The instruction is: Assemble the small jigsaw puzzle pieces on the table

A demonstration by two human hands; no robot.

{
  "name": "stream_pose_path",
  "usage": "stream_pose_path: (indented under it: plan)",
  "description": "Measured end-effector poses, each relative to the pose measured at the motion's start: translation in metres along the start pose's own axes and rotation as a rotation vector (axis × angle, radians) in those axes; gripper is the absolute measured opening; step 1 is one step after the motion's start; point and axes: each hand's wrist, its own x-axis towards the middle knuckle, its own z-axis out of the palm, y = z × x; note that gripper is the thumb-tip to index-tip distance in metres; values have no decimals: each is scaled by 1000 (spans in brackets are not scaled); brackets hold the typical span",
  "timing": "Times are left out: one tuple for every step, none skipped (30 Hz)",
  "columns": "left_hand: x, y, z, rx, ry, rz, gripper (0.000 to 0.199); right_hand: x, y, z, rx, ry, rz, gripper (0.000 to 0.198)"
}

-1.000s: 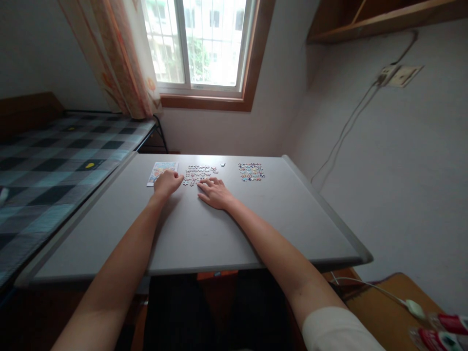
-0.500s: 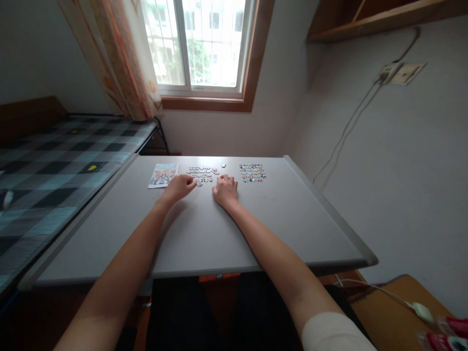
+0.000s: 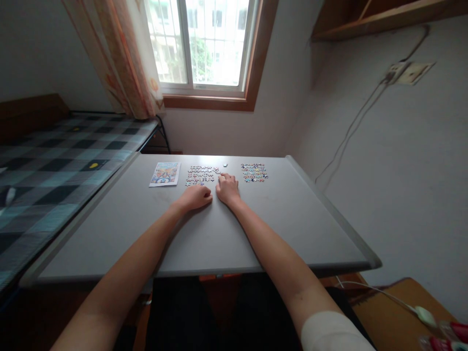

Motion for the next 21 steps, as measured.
stream_pose_path:
  plan:
    - [0, 0, 0, 7, 3, -1, 29, 2, 1, 0, 0, -9, -13, 38]
    - [0, -1, 0, 14, 6, 1, 29, 4, 2, 0, -5, -19, -25, 39]
    - [0, -1, 0, 21, 11, 4, 30, 6, 3, 0, -12, -32, -36, 41]
    - [0, -1, 0, 27, 15, 6, 30, 7, 4, 0, -21, -46, -46, 42]
    - [0, -1, 0, 30, 19, 7, 30, 8, 4, 0, -28, -61, -56, 43]
    - [-1, -1, 0, 29, 21, 8, 30, 9, 5, 0, -34, -74, -65, 44]
    - [-1, -1, 0, 24, 22, 7, 31, 9, 5, 0, -35, -82, -72, 45]
    - [-1, -1, 0, 17, 21, 3, 31, 9, 5, 0, -34, -81, -73, 44]
    - [-1, -1, 0, 10, 21, -2, 31, 8, 5, 0, -30, -72, -68, 44]
    - [-1, -1, 0, 4, 20, -5, 31, 7, 5, -1, -25, -58, -59, 43]
    - [-1, -1, 0, 1, 20, -7, 31, 5, 5, -1, -22, -45, -50, 43]
    - [-1, -2, 1, 0, 18, -5, 32, 3, 5, -3, -22, -33, -38, 42]
    - [0, -2, 1, 2, 18, -1, 32, 0, 5, -4, -27, -27, -28, 41]
    - [0, -2, 1, 6, 17, 4, 33, -2, 5, -5, -34, -27, -19, 39]
    - [0, -2, 1, 12, 14, 9, 33, -4, 5, -6, -42, -25, -8, 38]
    - [0, -2, 1, 19, 13, 12, 34, -7, 6, -8, -47, -24, 2, 36]
    - [0, -2, 1, 28, 11, 12, 34, -9, 7, -9, -48, -21, 14, 34]
    - [0, -2, 1, 38, 8, 10, 35, -12, 8, -10, -45, -13, 29, 32]
    - [0, -2, 1, 46, 3, 6, 35, -13, 9, -11, -36, -4, 43, 31]
    - [0, -1, 1, 54, -3, 1, 36, -15, 10, -11, -26, 7, 61, 29]
    - [0, -1, 1, 60, -9, -5, 36, -16, 12, -11, -14, 20, 79, 28]
